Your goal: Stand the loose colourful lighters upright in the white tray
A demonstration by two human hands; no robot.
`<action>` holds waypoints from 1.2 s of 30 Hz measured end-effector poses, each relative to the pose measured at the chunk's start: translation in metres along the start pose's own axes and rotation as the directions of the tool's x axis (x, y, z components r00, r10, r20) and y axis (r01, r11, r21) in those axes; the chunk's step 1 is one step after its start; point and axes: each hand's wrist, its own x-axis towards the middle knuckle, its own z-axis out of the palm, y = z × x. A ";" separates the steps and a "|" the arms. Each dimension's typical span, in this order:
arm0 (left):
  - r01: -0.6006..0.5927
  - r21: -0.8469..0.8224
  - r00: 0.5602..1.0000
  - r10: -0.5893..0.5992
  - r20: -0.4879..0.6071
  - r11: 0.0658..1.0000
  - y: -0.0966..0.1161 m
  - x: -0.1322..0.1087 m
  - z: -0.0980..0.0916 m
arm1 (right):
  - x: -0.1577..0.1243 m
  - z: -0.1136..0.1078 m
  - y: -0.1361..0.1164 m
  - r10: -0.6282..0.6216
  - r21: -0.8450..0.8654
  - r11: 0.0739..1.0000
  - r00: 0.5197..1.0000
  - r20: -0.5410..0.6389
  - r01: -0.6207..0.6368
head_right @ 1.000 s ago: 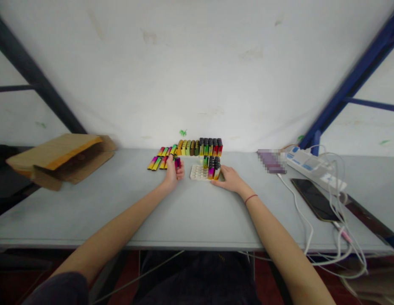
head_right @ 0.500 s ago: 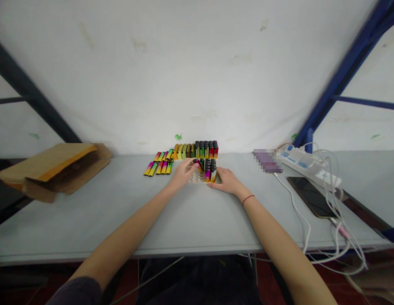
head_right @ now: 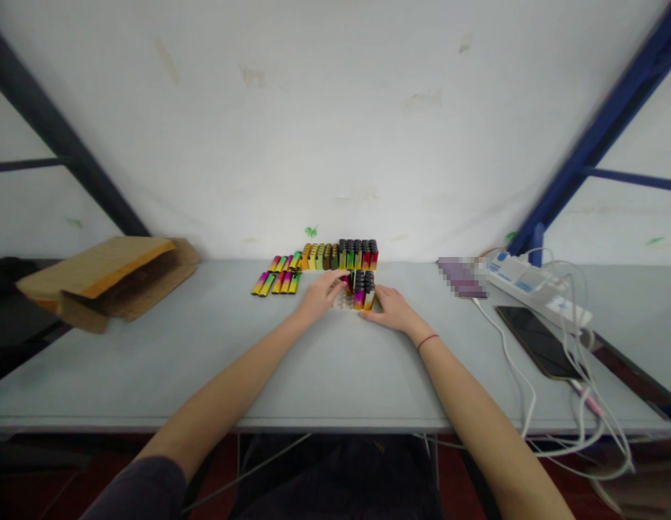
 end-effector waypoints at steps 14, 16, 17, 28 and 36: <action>0.180 0.536 0.983 -0.164 -0.078 0.825 0.012 -0.007 -0.017 | 0.000 0.001 0.001 0.010 -0.007 1.000 1.000 -0.007 -0.010; 0.363 0.611 0.931 -0.305 -0.202 0.704 0.007 -0.007 -0.031 | 0.000 0.001 0.001 0.009 -0.021 1.000 1.000 -0.006 -0.009; 0.424 0.640 0.903 -0.359 -0.238 0.641 0.004 -0.008 -0.038 | 0.000 0.001 0.001 0.008 -0.025 1.000 1.000 -0.003 -0.008; 0.377 0.725 0.886 -0.452 -0.102 0.577 0.004 -0.009 -0.034 | 0.000 0.001 0.002 0.008 -0.019 1.000 1.000 0.011 -0.008; 0.359 0.759 0.877 -0.475 -0.074 0.544 -0.006 -0.012 -0.043 | 0.000 0.002 0.004 0.016 -0.019 1.000 1.000 -0.004 -0.016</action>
